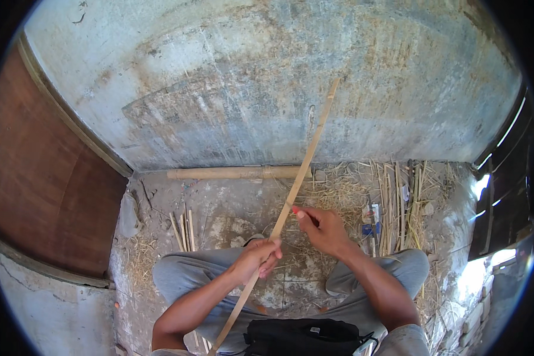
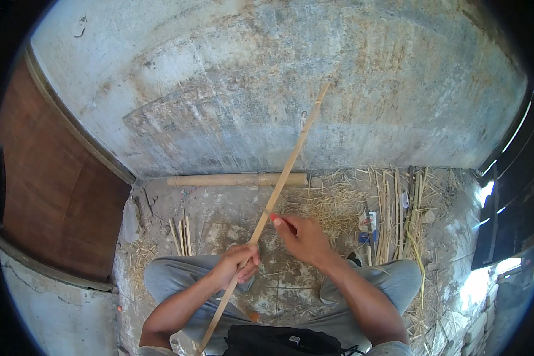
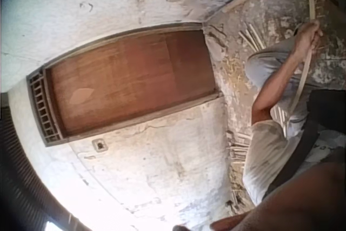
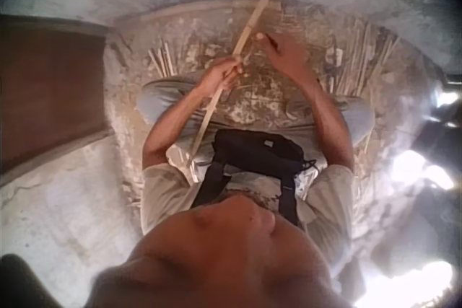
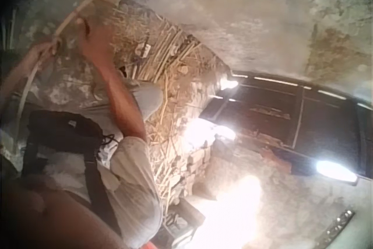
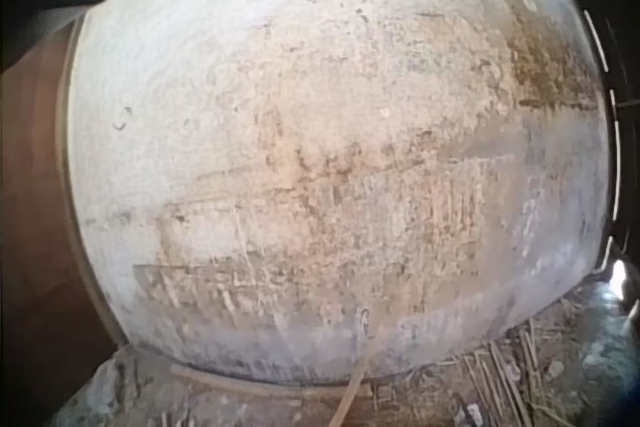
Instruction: The person shaves a bamboo stick using a utility knife.
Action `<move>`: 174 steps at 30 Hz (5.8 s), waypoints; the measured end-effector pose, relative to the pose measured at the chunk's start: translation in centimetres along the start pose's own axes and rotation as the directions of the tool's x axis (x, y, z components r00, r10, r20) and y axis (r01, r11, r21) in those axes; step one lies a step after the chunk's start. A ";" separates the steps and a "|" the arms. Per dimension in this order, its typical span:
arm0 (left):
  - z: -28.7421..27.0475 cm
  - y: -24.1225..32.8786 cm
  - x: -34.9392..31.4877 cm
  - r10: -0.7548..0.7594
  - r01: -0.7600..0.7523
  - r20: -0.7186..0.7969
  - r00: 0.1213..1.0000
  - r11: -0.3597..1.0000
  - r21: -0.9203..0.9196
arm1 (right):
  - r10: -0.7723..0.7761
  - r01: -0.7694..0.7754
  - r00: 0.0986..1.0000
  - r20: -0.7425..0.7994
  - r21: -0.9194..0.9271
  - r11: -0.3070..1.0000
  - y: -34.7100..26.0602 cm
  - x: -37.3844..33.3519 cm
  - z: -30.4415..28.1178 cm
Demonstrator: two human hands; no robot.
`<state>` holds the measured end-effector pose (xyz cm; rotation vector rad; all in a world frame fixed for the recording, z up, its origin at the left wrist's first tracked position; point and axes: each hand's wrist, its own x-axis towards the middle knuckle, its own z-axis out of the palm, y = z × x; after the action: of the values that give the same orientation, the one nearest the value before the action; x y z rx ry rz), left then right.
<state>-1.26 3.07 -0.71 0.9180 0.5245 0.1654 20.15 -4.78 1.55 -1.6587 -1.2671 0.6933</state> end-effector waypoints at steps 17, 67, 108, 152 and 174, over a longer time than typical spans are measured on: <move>1.0 0.2 0.1 -0.083 0.094 -0.146 0.986 0.993 0.068 | -0.362 0.358 0.932 0.029 -0.240 0.902 0.5 -1.0 1.5; 1.0 -1.9 -6.4 0.023 0.006 -0.065 0.998 0.912 0.411 | -0.223 0.078 0.890 -0.398 -0.349 0.934 0.0 2.6 -3.8; -0.1 -4.5 -19.1 -0.125 0.128 -0.198 0.972 0.992 0.004 | 0.044 -0.058 0.912 -0.408 -0.023 0.998 4.3 4.4 -1.8; 1.9 -4.9 -10.3 0.066 0.104 -0.375 0.925 0.903 0.417 | -0.452 0.458 0.888 0.080 -0.227 0.860 0.7 -2.2 4.8; 3.2 -4.8 -11.4 0.096 0.161 -0.434 0.896 0.839 0.519 | -0.458 0.429 0.889 -0.028 -0.303 0.851 0.8 -1.6 4.5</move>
<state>-9.85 -6.15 1.20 1.4442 1.0531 0.1999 16.21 -4.86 -1.24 -1.5161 -1.6644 0.1428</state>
